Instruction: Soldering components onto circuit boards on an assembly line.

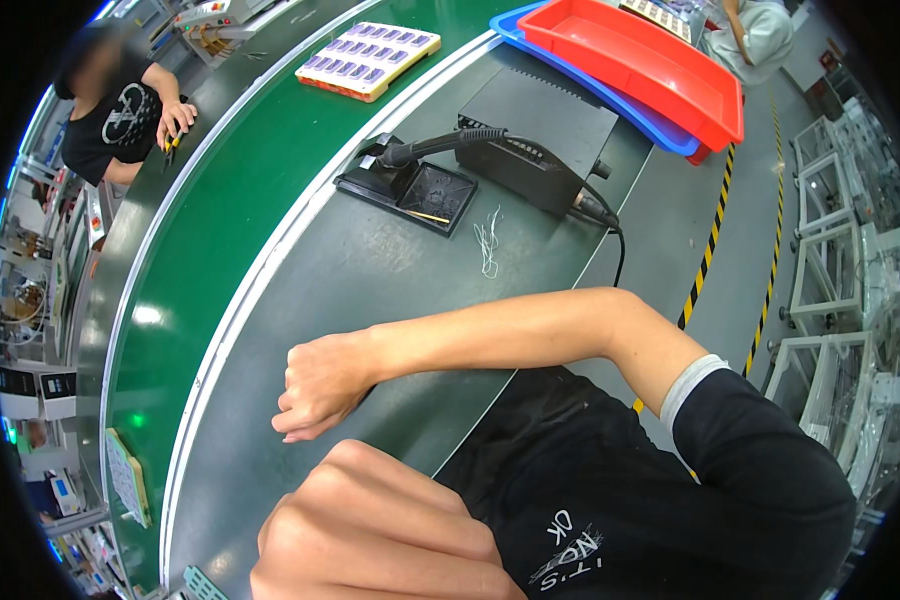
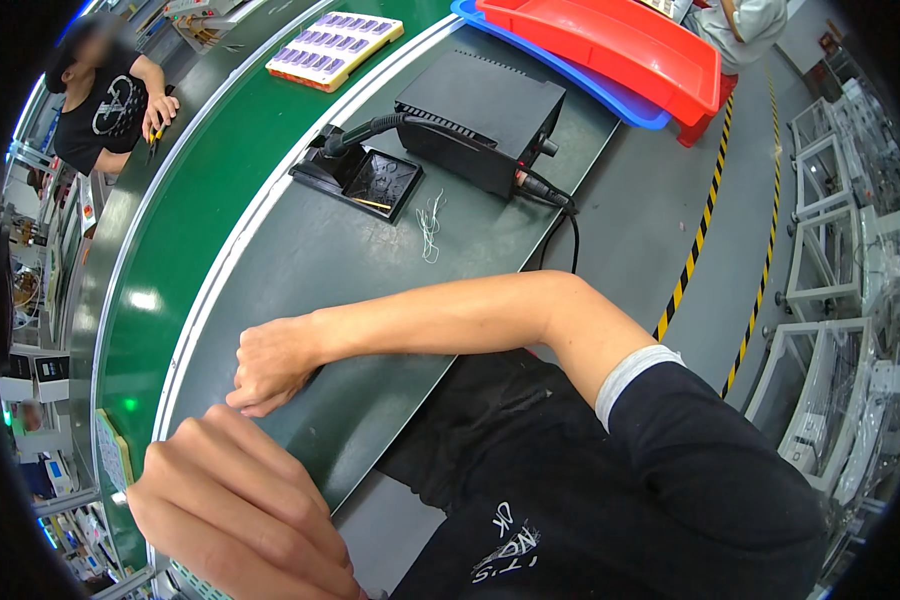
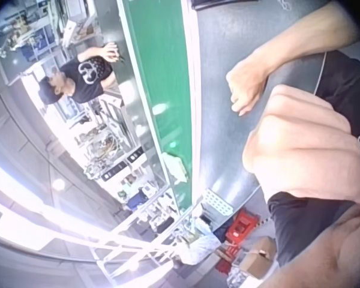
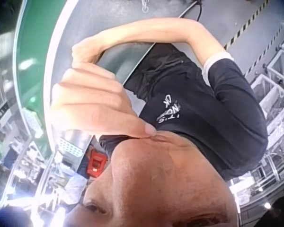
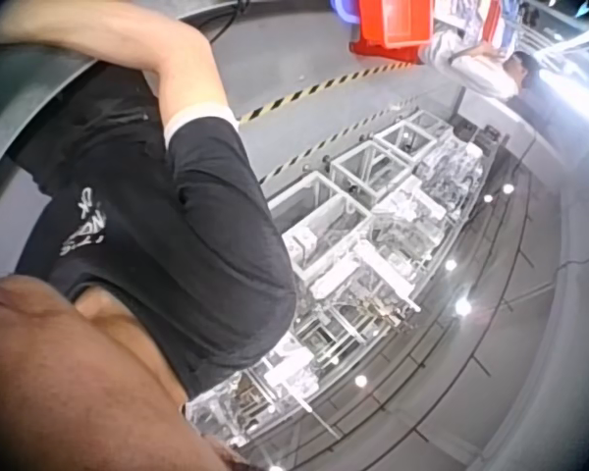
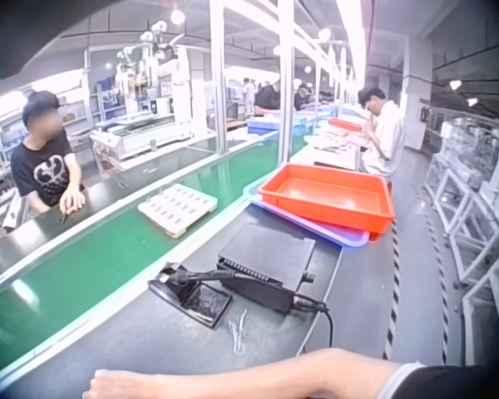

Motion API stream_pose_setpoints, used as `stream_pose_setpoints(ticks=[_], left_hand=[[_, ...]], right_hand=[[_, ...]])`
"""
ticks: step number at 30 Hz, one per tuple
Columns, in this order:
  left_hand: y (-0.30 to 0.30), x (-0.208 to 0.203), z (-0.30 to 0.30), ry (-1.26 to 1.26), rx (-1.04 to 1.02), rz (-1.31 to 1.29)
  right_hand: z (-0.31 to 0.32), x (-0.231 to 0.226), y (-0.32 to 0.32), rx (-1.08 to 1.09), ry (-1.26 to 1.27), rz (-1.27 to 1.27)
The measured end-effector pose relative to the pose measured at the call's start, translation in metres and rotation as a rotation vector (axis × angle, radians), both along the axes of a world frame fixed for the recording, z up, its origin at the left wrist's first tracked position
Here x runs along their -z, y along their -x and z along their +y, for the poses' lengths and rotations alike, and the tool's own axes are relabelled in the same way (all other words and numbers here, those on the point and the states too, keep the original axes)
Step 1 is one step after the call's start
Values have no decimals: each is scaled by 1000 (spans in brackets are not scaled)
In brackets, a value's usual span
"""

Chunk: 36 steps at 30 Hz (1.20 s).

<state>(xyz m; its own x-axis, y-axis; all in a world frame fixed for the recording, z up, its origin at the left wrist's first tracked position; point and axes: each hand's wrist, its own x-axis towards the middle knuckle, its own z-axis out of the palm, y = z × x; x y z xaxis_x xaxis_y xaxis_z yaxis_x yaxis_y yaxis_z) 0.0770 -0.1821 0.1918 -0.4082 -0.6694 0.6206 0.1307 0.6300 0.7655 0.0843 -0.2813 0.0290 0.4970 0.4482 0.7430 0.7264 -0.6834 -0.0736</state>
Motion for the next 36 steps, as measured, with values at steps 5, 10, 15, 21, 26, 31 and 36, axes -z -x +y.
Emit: stream_pose_setpoints(ticks=[5, 10, 15, 21, 26, 31, 36], left_hand=[[17, -45, -39, -34, 84, -111], [26, -60, -53, -67, 220, -114], [24, -58, -51, -52, 226, -115], [20, -52, -46, -40, 228, -115], [17, -29, -35, 118, 136, -29], [22, -56, -51, -100, 203, -100], [24, -59, -49, -108, 179, -84]], right_hand=[[-7, 5, 5, 29, 23, 20], [-7, 1, 5, 26, 20, 0], [-6, 0, 5, 18, 14, -2], [-5, 1, 3, 17, 8, -17], [-5, 1, 2, 18, 17, -17], [-7, 4, 2, 23, 18, -3], [-6, 1, 3, 26, 26, -7]])
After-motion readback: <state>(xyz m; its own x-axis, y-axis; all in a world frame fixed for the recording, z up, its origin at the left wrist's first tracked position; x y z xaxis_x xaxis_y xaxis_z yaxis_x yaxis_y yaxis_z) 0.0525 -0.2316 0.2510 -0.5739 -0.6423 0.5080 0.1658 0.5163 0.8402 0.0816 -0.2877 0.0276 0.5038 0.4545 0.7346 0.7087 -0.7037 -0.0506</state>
